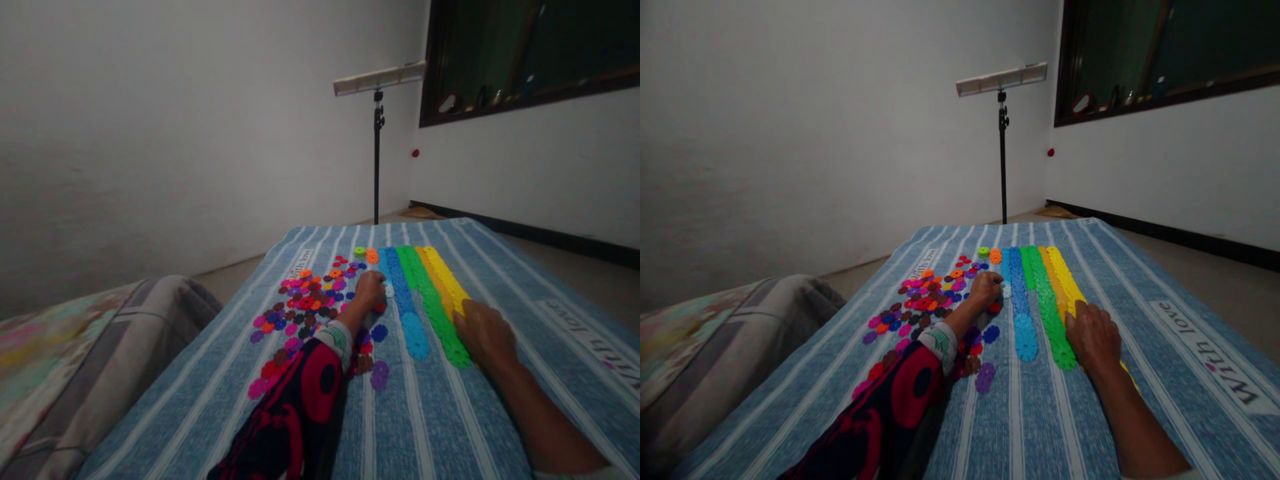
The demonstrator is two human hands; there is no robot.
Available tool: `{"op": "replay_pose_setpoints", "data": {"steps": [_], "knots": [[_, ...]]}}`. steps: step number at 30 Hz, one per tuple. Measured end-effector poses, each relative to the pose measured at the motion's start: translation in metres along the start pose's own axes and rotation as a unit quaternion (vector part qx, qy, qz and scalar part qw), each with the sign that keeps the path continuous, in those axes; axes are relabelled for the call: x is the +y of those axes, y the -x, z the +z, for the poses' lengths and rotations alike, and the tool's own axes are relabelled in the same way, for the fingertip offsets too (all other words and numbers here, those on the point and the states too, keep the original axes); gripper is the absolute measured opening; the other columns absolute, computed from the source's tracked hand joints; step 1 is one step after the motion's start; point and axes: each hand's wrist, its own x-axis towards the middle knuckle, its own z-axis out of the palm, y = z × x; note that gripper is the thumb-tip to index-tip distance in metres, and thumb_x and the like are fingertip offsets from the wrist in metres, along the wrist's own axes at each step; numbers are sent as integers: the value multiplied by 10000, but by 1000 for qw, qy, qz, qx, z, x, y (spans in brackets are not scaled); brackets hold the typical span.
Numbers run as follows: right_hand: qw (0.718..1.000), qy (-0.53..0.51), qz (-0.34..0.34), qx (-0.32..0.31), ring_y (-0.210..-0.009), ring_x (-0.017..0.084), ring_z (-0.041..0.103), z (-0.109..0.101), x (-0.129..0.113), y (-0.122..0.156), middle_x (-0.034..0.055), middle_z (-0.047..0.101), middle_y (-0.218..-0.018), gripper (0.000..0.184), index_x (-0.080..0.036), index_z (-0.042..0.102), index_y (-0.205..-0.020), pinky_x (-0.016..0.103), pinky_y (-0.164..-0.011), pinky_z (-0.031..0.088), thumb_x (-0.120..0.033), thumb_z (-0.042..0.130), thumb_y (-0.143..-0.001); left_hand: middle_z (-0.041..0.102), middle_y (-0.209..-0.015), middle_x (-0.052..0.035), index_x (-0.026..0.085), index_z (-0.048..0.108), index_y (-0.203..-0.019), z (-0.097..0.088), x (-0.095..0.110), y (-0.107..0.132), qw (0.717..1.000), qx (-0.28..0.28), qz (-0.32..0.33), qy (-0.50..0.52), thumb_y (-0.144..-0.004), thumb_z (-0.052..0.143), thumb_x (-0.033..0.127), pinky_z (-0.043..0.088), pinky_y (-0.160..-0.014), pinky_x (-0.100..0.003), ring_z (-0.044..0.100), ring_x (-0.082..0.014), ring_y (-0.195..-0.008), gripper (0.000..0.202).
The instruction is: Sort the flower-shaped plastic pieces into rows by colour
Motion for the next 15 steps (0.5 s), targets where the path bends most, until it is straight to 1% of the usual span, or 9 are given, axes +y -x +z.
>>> {"op": "replay_pose_setpoints", "data": {"steps": [2, 4, 8, 12, 15], "knots": [[1000, -1, 0, 1, -898, 268, 637, -1, 0, 0, 121, 666, -931, 251, -169, 607, -944, 319, -674, 408, -354, 439, -965, 725, -1153, -104, 165, 715, -1125, -3, 0, 2, 999, 5, -33, -15, -807, 531, 75, 472, -959, -300, 644, -207, -1105, 379], [1000, -3, 0, -1, -889, 271, 636, -1, -1, 0, 121, 663, -923, 252, -169, 606, -940, 323, -665, 407, -354, 438, -964, 716, -1172, -103, 180, 691, -1175, -4, -1, 5, 998, -3, -55, -29, -811, 521, 75, 474, -942, -298, 641, -208, -1108, 415], [1000, -2, -1, 2, -891, 270, 633, 2, 0, -1, 122, 659, -915, 245, -167, 604, -935, 325, -673, 409, -348, 441, -963, 700, -1192, -128, 174, 686, -1174, -2, -2, 6, 997, -18, -63, -40, -821, 514, 81, 475, -915, -303, 637, -224, -1115, 404], [1000, 1, -6, 8, -900, 272, 631, 4, 1, 0, 120, 659, -929, 244, -166, 597, -942, 332, -700, 413, -347, 435, -969, 698, -1199, -125, 179, 689, -1152, 1, -1, 4, 997, -14, -67, -32, -831, 524, 82, 473, -913, -293, 633, -222, -1133, 374], [1000, -1, -2, 8, -912, 270, 631, 4, 1, 0, 117, 658, -939, 247, -166, 596, -959, 329, -707, 412, -347, 428, -973, 699, -1192, -138, 170, 702, -1120, 2, 1, 3, 998, -5, -66, -17, -846, 523, 92, 475, -922, -306, 639, -233, -1127, 337]]}}
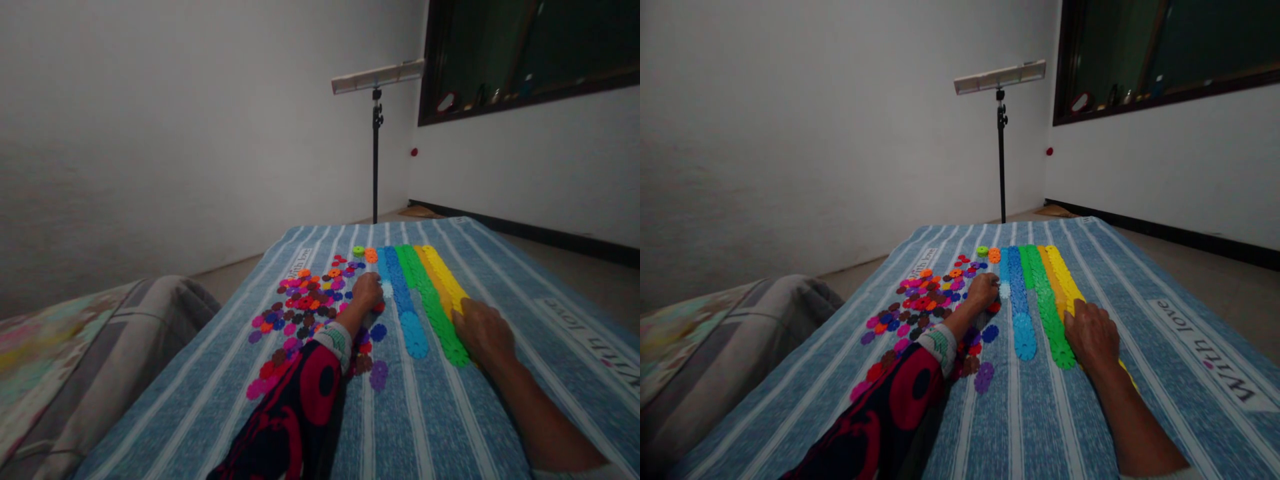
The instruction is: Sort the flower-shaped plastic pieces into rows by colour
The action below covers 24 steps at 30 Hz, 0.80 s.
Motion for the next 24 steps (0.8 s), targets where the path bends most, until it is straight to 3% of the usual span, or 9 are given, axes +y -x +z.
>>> {"op": "replay_pose_setpoints", "data": {"steps": [9, 15, 21, 24], "knots": [[1000, -1, 11, -9, -930, 278, 635, 0, -1, -1, 126, 664, -958, 251, -158, 607, -994, 320, -674, 406, -351, 450, -965, 732, -1118, -99, 192, 717, -1111, 0, -4, 3, 1000, 4, 14, 25, -827, 540, 97, 480, -891, -260, 666, -190, -1040, 348], [1000, 3, 5, -17, -909, 273, 638, 2, 1, -2, 126, 664, -941, 260, -151, 609, -1006, 322, -672, 414, -360, 461, -959, 737, -1106, -67, 208, 702, -1129, -14, -13, 12, 1000, 7, 13, 7, -831, 528, 119, 474, -901, -261, 657, -180, -1058, 356], [1000, -7, 3, -16, -884, 277, 637, -1, 1, -1, 131, 661, -931, 277, -154, 615, -992, 333, -661, 425, -358, 430, -960, 734, -997, -78, 193, 713, -966, -41, -39, 50, 995, 3, 44, -91, -850, 513, 199, 474, -834, -307, 655, -226, -994, 231], [1000, -9, 1, -21, -882, 278, 639, 2, 3, -2, 128, 662, -932, 273, -158, 616, -976, 336, -662, 432, -355, 428, -953, 719, -1020, -77, 208, 699, -1013, -46, -44, 77, 988, -15, 100, -118, -874, 496, 230, 467, -869, -340, 630, -244, -1021, 248]]}}
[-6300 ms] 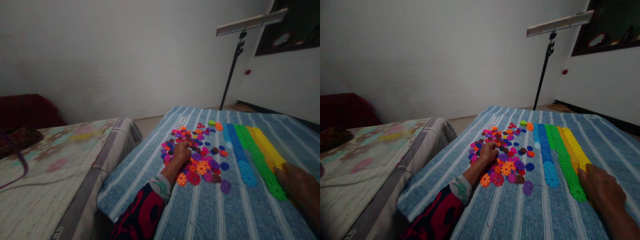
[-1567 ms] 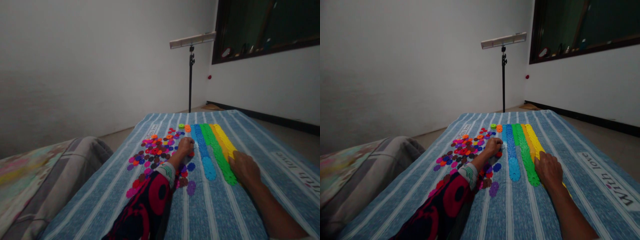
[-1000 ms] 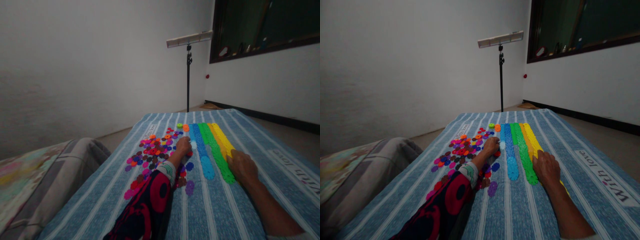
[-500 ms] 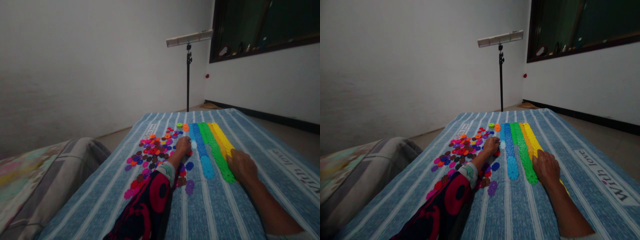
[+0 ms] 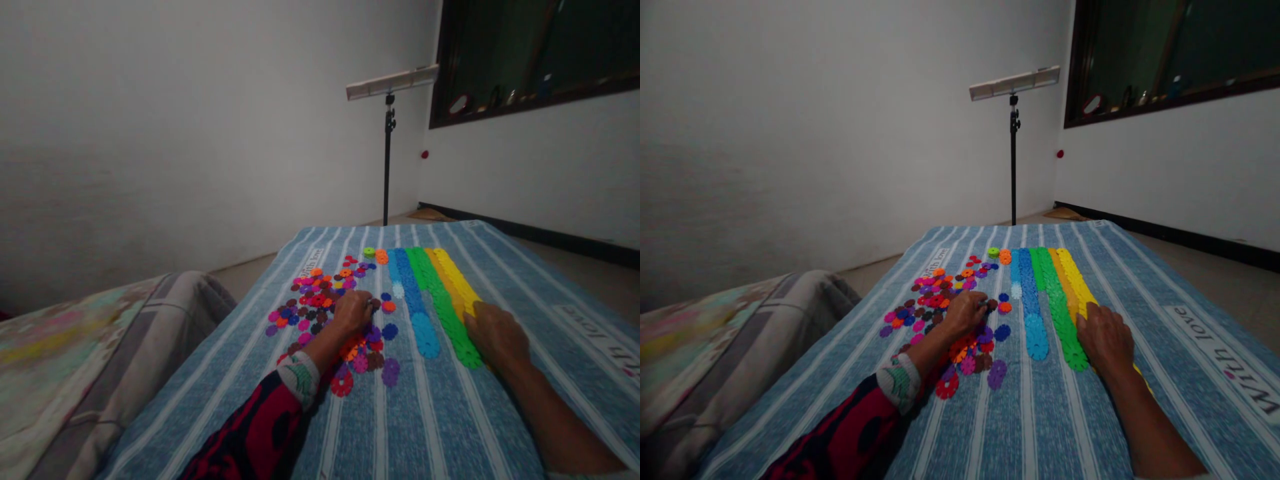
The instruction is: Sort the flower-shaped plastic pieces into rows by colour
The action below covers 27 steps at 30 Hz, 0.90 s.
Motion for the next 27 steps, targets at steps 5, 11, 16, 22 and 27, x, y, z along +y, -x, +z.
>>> {"op": "replay_pose_setpoints", "data": {"steps": [5, 11, 16, 22, 27], "knots": [[1000, -3, -5, 2, -889, 305, 641, 6, 6, 1, 142, 661, -938, 313, -159, 625, -942, 360, -656, 446, -369, 393, -960, 666, -1159, -86, 215, 657, -1090, 10, 17, 37, 982, -37, 186, 2, -900, 542, 413, 429, -979, -391, 573, -258, -1105, 298], [1000, -14, -15, 4, -846, 311, 641, 11, 13, 4, 171, 661, -972, 373, -172, 629, -910, 387, -632, 465, -402, 341, -964, 577, -1336, -96, 240, 598, -1215, 21, 23, 72, 978, -44, 205, -10, -882, 514, 608, 381, -1039, -504, 493, -319, -1247, 503], [1000, -13, -6, -2, -884, 309, 639, 13, 16, 3, 149, 653, -973, 386, -187, 597, -885, 383, -658, 475, -426, 307, -973, 589, -1336, -91, 232, 587, -1215, 17, -9, 80, 987, -22, 158, -27, -945, 468, 496, 357, -1053, -514, 502, -289, -1252, 395], [1000, -6, 0, -28, -883, 313, 634, 8, 16, 3, 159, 646, -1011, 411, -190, 591, -902, 382, -633, 463, -452, 282, -972, 619, -1285, -98, 218, 605, -1175, 4, -70, 79, 998, 20, 64, -16, -966, 438, 387, 397, -987, -425, 552, -259, -1175, 317], [999, 5, 14, -42, -907, 310, 626, 1, 14, 5, 165, 638, -1027, 482, -183, 598, -951, 372, -623, 447, -452, 200, -985, 682, -989, -76, 185, 651, -940, -9, -107, 84, 999, 30, -15, 3, -913, 479, 276, 440, -836, -327, 608, -217, -941, 197]]}}
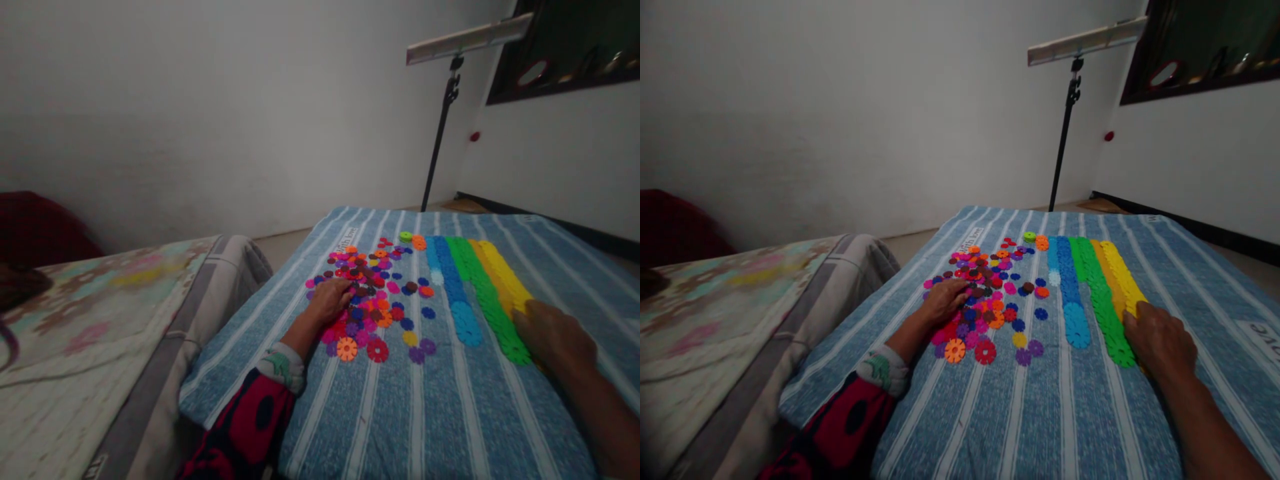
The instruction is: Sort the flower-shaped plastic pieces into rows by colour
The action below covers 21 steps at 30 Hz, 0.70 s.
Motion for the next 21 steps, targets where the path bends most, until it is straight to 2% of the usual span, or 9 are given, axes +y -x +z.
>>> {"op": "replay_pose_setpoints", "data": {"steps": [3, 5, 7, 10, 11, 13, 15, 17, 21], "knots": [[1000, 4, 4, -8, -916, 307, 621, 1, 2, -2, 159, 630, -1032, 501, -190, 586, -931, 363, -609, 435, -466, 172, -986, 676, -896, -54, 180, 662, -876, -6, -10, 3, 999, 15, -46, 20, -863, 500, 215, 445, -791, -303, 607, -200, -867, 166], [1000, 7, -2, -18, -910, 302, 622, 2, 5, -4, 155, 629, -1015, 503, -192, 576, -904, 358, -607, 430, -473, 167, -986, 687, -933, -53, 180, 685, -903, -10, -11, 6, 997, 22, -40, 57, -844, 547, 244, 455, -821, -307, 613, -205, -903, 164], [1000, 12, -5, -23, -904, 302, 626, 4, 8, -7, 156, 628, -998, 508, -192, 572, -891, 358, -600, 425, -482, 166, -987, 687, -1101, -77, 180, 709, -990, -12, -7, 12, 994, 10, 11, 106, -809, 646, 328, 456, -909, -325, 606, -229, -1038, 242], [1000, 13, -7, -26, -890, 304, 634, 5, 10, -8, 168, 629, -988, 527, -192, 579, -878, 361, -584, 416, -493, 161, -991, 561, -1394, -104, 212, 693, -1164, -12, 6, 22, 986, -55, 103, 122, -699, 783, 444, 396, -1056, -400, 504, -297, -1266, 528], [1000, 9, -7, -25, -885, 305, 637, 5, 10, -8, 171, 630, -983, 530, -194, 585, -871, 363, -581, 413, -493, 164, -992, 514, -1449, -104, 233, 678, -1207, -11, 11, 24, 985, -77, 115, 104, -677, 798, 473, 369, -1084, -445, 461, -325, -1313, 594], [1000, 1, -6, -19, -881, 309, 638, 5, 10, -7, 175, 637, -964, 523, -196, 601, -860, 367, -577, 411, -483, 184, -994, 469, -1489, -102, 265, 662, -1240, -9, 19, 27, 989, -91, 102, 58, -703, 773, 507, 323, -1106, -529, 398, -366, -1363, 599], [1000, -2, -6, -11, -885, 319, 635, 5, 9, -6, 182, 644, -961, 505, -194, 615, -860, 374, -575, 412, -469, 213, -993, 490, -1463, -110, 264, 671, -1222, -6, 22, 25, 996, -61, 66, 19, -799, 692, 480, 306, -1106, -561, 402, -362, -1357, 476], [1000, -4, -7, -6, -887, 325, 634, 6, 9, -6, 190, 646, -977, 493, -190, 618, -865, 380, -575, 415, -462, 227, -990, 556, -1378, -124, 235, 697, -1159, -4, 18, 21, 1000, -13, 27, -8, -876, 608, 393, 332, -1092, -539, 466, -328, -1299, 337], [1000, -20, -11, 1, -839, 318, 637, 7, 8, -6, 183, 642, -959, 493, -189, 603, -854, 377, -574, 414, -475, 223, -983, 628, -1250, -123, 199, 715, -1063, 1, 1, 17, 997, 68, -32, -10, -882, 574, 276, 399, -1058, -459, 525, -277, -1225, 242]]}}
